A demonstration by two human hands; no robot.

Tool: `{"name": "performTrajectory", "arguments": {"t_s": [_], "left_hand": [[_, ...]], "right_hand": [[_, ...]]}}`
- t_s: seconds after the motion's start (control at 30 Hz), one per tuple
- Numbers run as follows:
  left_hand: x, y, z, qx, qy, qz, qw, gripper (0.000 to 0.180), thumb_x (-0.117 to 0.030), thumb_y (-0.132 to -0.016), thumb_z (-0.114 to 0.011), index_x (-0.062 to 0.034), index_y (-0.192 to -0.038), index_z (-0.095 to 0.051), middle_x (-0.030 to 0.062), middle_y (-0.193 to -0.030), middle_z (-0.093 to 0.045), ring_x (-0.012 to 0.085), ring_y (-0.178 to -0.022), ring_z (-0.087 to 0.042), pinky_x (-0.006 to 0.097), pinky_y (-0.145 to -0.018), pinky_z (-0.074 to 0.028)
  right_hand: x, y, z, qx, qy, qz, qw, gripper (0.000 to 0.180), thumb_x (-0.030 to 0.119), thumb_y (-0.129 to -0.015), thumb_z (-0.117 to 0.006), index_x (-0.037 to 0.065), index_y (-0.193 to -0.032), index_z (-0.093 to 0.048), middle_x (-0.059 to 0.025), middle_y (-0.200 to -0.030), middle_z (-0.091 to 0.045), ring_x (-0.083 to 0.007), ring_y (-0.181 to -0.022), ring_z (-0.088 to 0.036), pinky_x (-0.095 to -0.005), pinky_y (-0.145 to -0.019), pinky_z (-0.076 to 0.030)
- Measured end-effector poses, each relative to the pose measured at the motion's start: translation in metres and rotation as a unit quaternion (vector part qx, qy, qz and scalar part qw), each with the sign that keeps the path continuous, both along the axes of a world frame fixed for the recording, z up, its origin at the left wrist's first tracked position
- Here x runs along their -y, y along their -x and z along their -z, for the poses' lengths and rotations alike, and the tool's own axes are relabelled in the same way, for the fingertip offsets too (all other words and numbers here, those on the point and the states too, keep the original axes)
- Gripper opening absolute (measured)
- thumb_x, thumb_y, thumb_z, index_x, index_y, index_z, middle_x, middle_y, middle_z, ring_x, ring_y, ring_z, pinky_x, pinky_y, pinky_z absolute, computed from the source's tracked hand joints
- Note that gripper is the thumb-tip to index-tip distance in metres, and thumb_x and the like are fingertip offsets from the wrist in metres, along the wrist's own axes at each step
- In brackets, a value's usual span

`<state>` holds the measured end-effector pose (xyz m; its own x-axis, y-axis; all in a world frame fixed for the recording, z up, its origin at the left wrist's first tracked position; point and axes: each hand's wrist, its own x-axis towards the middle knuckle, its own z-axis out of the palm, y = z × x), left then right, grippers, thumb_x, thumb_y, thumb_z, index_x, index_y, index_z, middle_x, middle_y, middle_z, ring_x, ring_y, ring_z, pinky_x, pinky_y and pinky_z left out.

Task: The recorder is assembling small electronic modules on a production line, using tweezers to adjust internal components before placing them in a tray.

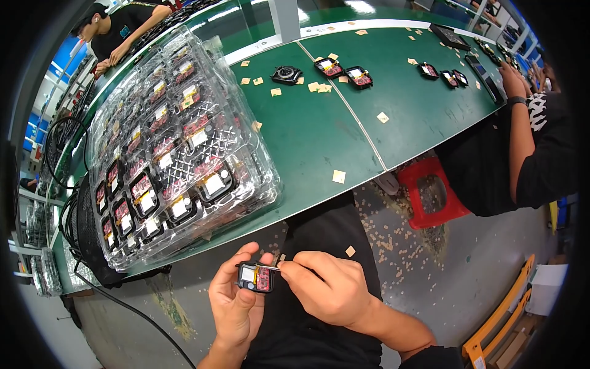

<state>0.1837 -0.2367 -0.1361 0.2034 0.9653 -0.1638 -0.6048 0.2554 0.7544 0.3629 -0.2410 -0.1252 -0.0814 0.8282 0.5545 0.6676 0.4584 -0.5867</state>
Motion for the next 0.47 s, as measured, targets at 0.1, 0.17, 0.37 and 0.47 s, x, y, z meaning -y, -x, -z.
{"name": "performTrajectory", "arguments": {"t_s": [0.1,0.17,0.37,0.47], "left_hand": [[-0.0004,-0.0001,0.0013,-0.001,-0.004,0.003,1.000,0.059,-0.015,-0.085,-0.086,0.0043,-0.134,-0.060,0.0202,-0.149,-0.049,0.0359,-0.131,-0.060,0.047,-0.111,-0.049],[-0.0001,0.0000,0.0013,-0.002,-0.010,0.007,1.000,0.059,-0.015,-0.085,-0.086,0.0044,-0.134,-0.060,0.0201,-0.149,-0.049,0.0360,-0.131,-0.060,0.047,-0.111,-0.050],[0.0010,-0.0004,-0.0056,0.026,0.033,0.013,0.999,0.059,-0.013,-0.085,-0.085,0.0055,-0.135,-0.059,0.0212,-0.150,-0.048,0.0364,-0.130,-0.060,0.047,-0.112,-0.050],[0.0014,-0.0021,-0.0047,-0.008,0.011,-0.001,1.000,0.060,-0.012,-0.086,-0.085,0.0056,-0.136,-0.058,0.0218,-0.151,-0.047,0.0367,-0.130,-0.060,0.047,-0.111,-0.050]], "right_hand": [[0.0003,-0.0014,-0.0008,-0.011,0.020,-0.007,1.000,0.025,-0.001,-0.075,-0.081,0.002,-0.099,-0.074,-0.0063,-0.087,-0.066,-0.0188,-0.064,-0.066,-0.0306,-0.053,-0.054],[0.0001,-0.0012,-0.0014,-0.013,0.028,-0.011,0.999,0.026,-0.001,-0.074,-0.081,0.002,-0.099,-0.074,-0.0064,-0.087,-0.066,-0.0191,-0.064,-0.066,-0.0308,-0.053,-0.054],[0.0016,0.0015,0.0045,-0.005,-0.001,0.002,1.000,0.024,0.000,-0.075,-0.080,0.002,-0.099,-0.075,-0.0063,-0.087,-0.066,-0.0185,-0.064,-0.066,-0.0301,-0.053,-0.054],[0.0037,0.0008,0.0041,0.065,-0.010,0.007,0.998,0.019,0.004,-0.080,-0.077,0.003,-0.099,-0.076,-0.0061,-0.088,-0.067,-0.0174,-0.063,-0.066,-0.0278,-0.055,-0.054]]}}
